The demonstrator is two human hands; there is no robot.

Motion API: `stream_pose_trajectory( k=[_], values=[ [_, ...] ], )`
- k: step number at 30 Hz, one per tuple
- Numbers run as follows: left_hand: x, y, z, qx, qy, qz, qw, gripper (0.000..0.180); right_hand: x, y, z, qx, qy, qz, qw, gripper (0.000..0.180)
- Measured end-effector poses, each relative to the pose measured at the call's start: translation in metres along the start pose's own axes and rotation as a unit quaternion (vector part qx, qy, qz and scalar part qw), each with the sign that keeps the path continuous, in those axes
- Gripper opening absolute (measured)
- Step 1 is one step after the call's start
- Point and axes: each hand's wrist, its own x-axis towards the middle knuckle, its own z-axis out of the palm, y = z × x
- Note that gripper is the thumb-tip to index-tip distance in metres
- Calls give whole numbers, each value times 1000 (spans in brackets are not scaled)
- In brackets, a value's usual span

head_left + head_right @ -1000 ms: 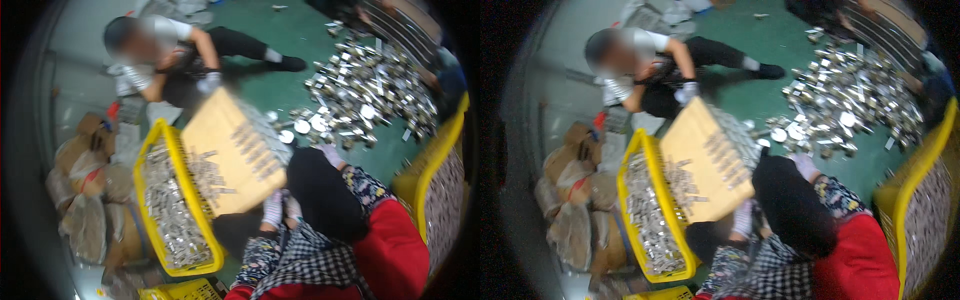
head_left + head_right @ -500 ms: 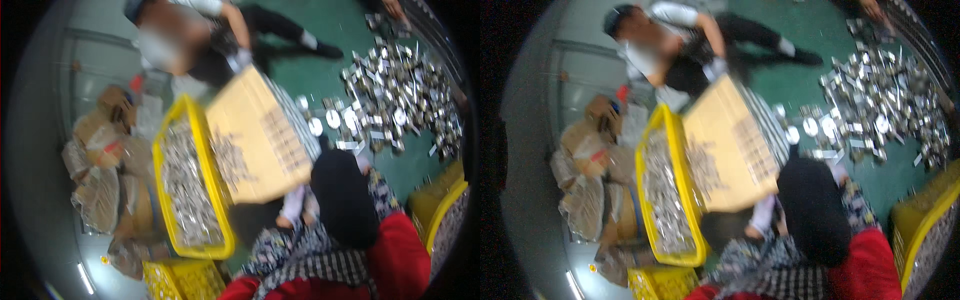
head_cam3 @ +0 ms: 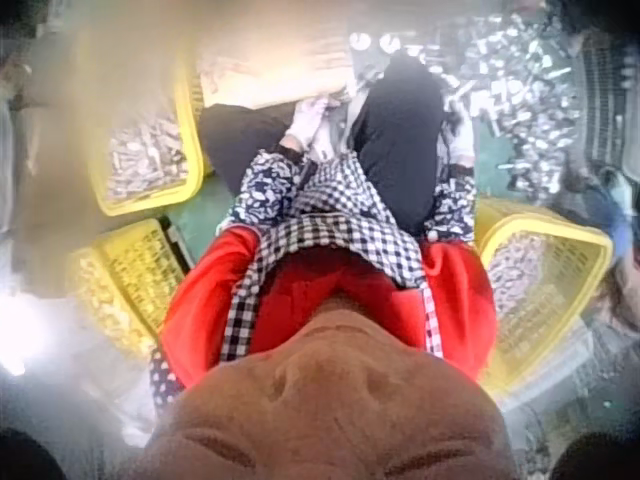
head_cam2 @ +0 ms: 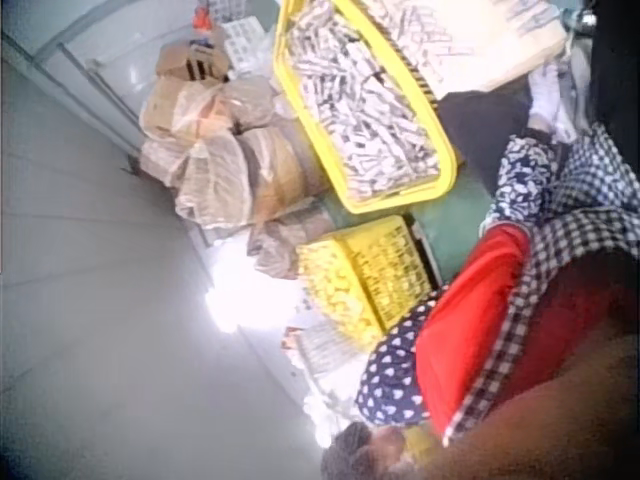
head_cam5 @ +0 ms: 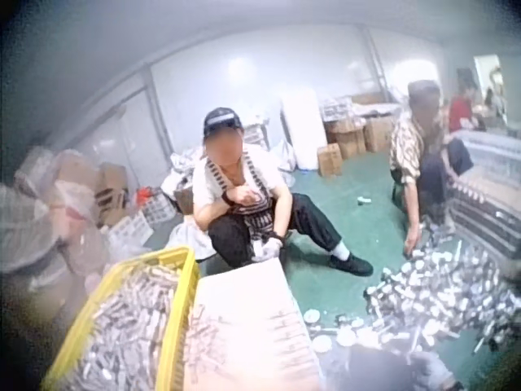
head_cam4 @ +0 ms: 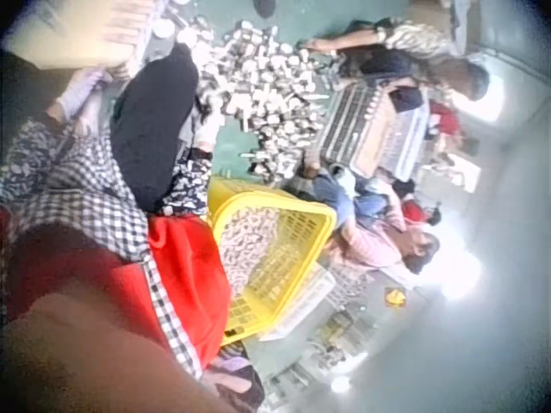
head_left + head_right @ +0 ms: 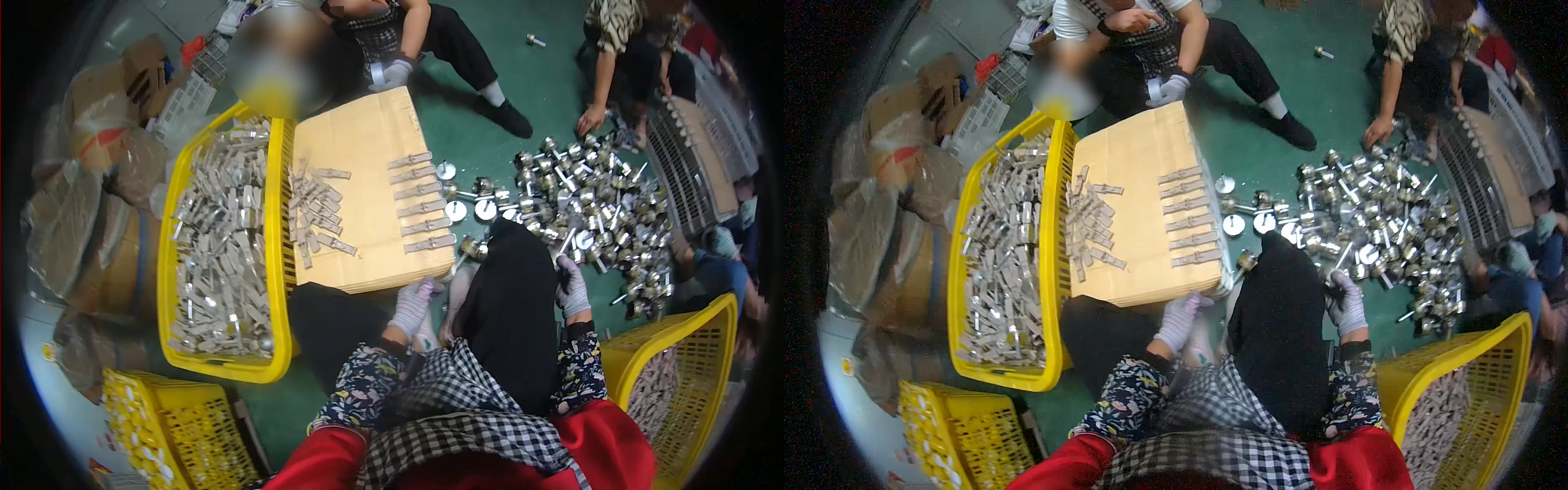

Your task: The recorder is assembling small metal latch or hinge components by aligning them on a wooden board and then grouping them.

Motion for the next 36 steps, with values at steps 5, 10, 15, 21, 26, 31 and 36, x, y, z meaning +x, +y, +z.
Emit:
stream_pose_trajectory(
  k=[5,10,15,21,26,31,36],
  values=[
    [6,0,3,-72,41,-21,996,33,-48,-81,140,-291,-110,-229,922,53],
    [10,7,2,-88,110,-5,990,36,-92,-47,273,-538,-202,-170,801,71],
    [22,-11,12,-85,95,11,992,35,-36,54,274,-708,-256,-237,614,71],
    [15,-7,7,34,37,17,999,35,-12,105,276,-776,-263,-379,431,68],
    [1,28,7,-14,62,-67,996,41,1,110,277,-776,-271,-459,336,70],
    [6,14,5,57,65,-37,996,43,5,120,284,-763,-307,-492,287,61],
    [7,12,7,87,50,-64,993,44,3,126,285,-764,-307,-497,275,60]
  ],
)
